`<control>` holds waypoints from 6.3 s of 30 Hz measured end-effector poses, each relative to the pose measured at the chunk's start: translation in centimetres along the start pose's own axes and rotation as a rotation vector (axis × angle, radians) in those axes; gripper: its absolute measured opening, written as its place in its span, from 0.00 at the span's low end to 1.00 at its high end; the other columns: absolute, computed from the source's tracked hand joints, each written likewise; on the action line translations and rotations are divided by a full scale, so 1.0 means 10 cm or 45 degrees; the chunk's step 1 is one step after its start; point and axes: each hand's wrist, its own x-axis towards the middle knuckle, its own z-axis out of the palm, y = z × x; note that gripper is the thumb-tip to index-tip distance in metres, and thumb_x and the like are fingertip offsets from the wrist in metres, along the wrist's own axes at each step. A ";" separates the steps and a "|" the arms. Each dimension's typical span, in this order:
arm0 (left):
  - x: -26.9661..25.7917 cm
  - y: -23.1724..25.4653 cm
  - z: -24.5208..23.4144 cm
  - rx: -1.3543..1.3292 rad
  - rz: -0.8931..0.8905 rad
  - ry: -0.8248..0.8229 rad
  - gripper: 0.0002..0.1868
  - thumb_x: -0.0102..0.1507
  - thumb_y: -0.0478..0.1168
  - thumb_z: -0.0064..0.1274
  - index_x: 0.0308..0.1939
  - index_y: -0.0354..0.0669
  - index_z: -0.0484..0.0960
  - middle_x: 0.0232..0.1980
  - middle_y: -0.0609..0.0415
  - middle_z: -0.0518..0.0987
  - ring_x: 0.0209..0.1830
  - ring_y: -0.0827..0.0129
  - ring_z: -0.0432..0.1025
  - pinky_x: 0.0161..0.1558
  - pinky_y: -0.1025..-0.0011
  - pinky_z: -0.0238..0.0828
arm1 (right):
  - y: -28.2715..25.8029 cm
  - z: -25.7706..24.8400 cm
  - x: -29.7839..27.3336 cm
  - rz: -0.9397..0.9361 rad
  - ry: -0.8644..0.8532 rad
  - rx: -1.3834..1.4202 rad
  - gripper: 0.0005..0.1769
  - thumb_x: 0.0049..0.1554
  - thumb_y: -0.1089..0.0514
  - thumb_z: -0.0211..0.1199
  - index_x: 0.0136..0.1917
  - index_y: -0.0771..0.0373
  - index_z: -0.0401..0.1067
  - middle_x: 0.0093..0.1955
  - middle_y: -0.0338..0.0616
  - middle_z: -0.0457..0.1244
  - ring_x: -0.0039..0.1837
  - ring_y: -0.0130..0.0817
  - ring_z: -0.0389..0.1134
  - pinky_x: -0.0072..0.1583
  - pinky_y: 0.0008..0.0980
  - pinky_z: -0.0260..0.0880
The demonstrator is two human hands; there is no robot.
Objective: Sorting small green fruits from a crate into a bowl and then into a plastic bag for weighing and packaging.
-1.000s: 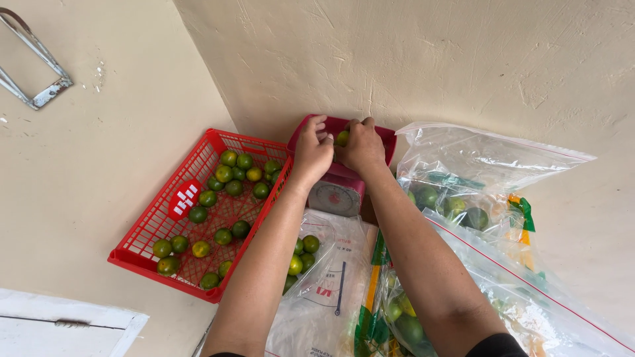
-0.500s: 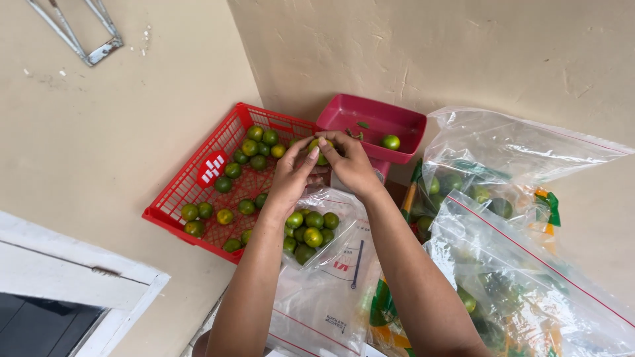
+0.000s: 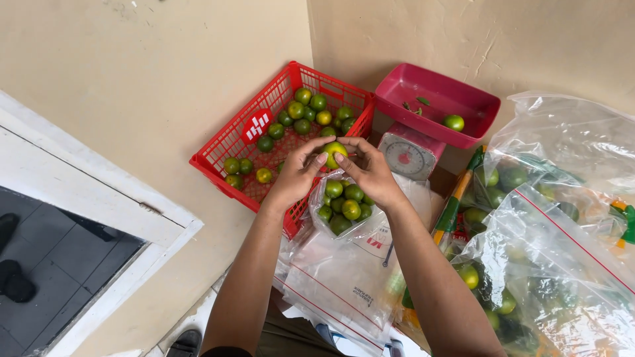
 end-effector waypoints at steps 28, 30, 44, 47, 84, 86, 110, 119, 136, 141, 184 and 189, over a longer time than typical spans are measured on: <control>-0.13 -0.32 -0.11 -0.224 0.114 -0.084 0.19 0.70 0.32 0.53 0.66 0.35 0.75 0.49 0.39 0.77 0.40 0.62 0.81 0.47 0.59 0.84 | 0.03 0.19 -0.11 0.132 -0.068 0.045 0.26 0.61 0.55 0.69 0.68 0.66 0.65 0.51 0.55 0.66 0.49 0.37 0.73 0.48 0.37 0.82; -0.13 -0.35 -0.11 -0.233 0.118 -0.085 0.19 0.71 0.33 0.52 0.66 0.34 0.74 0.48 0.39 0.77 0.40 0.61 0.80 0.47 0.59 0.83 | 0.10 0.16 -0.11 0.116 -0.053 0.058 0.26 0.60 0.56 0.70 0.67 0.66 0.65 0.49 0.56 0.67 0.48 0.38 0.73 0.47 0.38 0.82; -0.15 -0.35 -0.11 -0.013 0.072 -0.162 0.27 0.66 0.37 0.64 0.67 0.38 0.74 0.50 0.40 0.81 0.44 0.67 0.77 0.55 0.59 0.75 | 0.30 -0.05 -0.12 0.065 -0.022 -0.027 0.25 0.59 0.58 0.72 0.65 0.62 0.65 0.47 0.50 0.66 0.47 0.32 0.70 0.48 0.30 0.78; -0.16 -0.34 -0.11 -0.015 0.044 -0.155 0.26 0.65 0.38 0.64 0.66 0.37 0.74 0.48 0.42 0.81 0.43 0.69 0.77 0.54 0.61 0.75 | 0.28 -0.08 -0.11 0.115 -0.013 -0.024 0.26 0.59 0.56 0.73 0.65 0.61 0.65 0.48 0.49 0.67 0.47 0.30 0.70 0.46 0.26 0.76; -0.19 -0.24 -0.07 0.318 0.179 -0.302 0.20 0.58 0.19 0.43 0.49 0.32 0.84 0.49 0.38 0.81 0.52 0.50 0.77 0.52 0.58 0.76 | 0.22 -0.15 -0.16 0.372 -0.296 -1.281 0.24 0.51 0.55 0.70 0.62 0.45 0.75 0.60 0.50 0.69 0.63 0.57 0.71 0.62 0.56 0.70; -0.19 -0.23 -0.07 0.344 0.198 -0.319 0.21 0.57 0.19 0.42 0.48 0.33 0.85 0.49 0.38 0.82 0.52 0.50 0.77 0.53 0.58 0.76 | 0.38 -0.25 -0.18 0.402 -0.291 -1.329 0.21 0.52 0.58 0.67 0.60 0.47 0.76 0.59 0.50 0.70 0.62 0.57 0.71 0.62 0.55 0.71; -0.06 -0.13 0.07 0.298 0.110 -0.196 0.23 0.61 0.24 0.42 0.56 0.37 0.84 0.51 0.41 0.84 0.53 0.55 0.79 0.51 0.62 0.78 | -0.30 -0.22 -0.06 0.032 0.105 -0.858 0.12 0.57 0.63 0.64 0.56 0.61 0.77 0.49 0.56 0.69 0.52 0.53 0.75 0.50 0.45 0.77; 0.82 0.38 0.88 0.533 0.262 -0.176 0.20 0.65 0.33 0.46 0.59 0.49 0.83 0.54 0.52 0.83 0.58 0.60 0.77 0.58 0.61 0.76 | -0.76 -1.02 0.22 -0.058 0.401 -1.000 0.14 0.58 0.62 0.63 0.57 0.60 0.77 0.51 0.53 0.70 0.54 0.52 0.74 0.51 0.47 0.76; 1.68 0.57 1.88 1.342 -0.149 -0.489 0.31 0.71 0.56 0.23 0.60 0.47 0.81 0.56 0.50 0.84 0.64 0.50 0.73 0.71 0.46 0.46 | -0.58 -2.04 0.82 0.694 0.061 -1.688 0.26 0.46 0.64 0.64 0.59 0.61 0.79 0.50 0.57 0.72 0.58 0.61 0.73 0.60 0.66 0.68; 1.81 0.40 1.75 0.961 -0.067 -0.340 0.27 0.73 0.56 0.28 0.66 0.50 0.77 0.63 0.47 0.80 0.69 0.48 0.70 0.70 0.44 0.55 | -0.89 -1.94 0.70 0.515 0.228 -1.485 0.27 0.51 0.58 0.60 0.65 0.52 0.75 0.64 0.51 0.68 0.71 0.54 0.65 0.68 0.60 0.57; -0.13 0.03 0.73 -0.185 0.087 0.221 0.18 0.67 0.45 0.62 0.59 0.49 0.82 0.47 0.51 0.82 0.41 0.69 0.82 0.43 0.72 0.81 | -0.46 -0.44 -0.25 -0.142 0.150 -0.210 0.14 0.63 0.57 0.69 0.61 0.63 0.76 0.46 0.46 0.69 0.46 0.28 0.71 0.45 0.24 0.74; -0.77 -0.27 0.79 0.320 -0.159 0.453 0.14 0.69 0.48 0.55 0.54 0.49 0.84 0.53 0.54 0.76 0.53 0.65 0.76 0.51 0.64 0.78 | 0.12 -0.51 -0.35 0.242 0.092 -0.481 0.19 0.57 0.57 0.73 0.60 0.63 0.76 0.49 0.57 0.70 0.47 0.40 0.73 0.44 0.36 0.74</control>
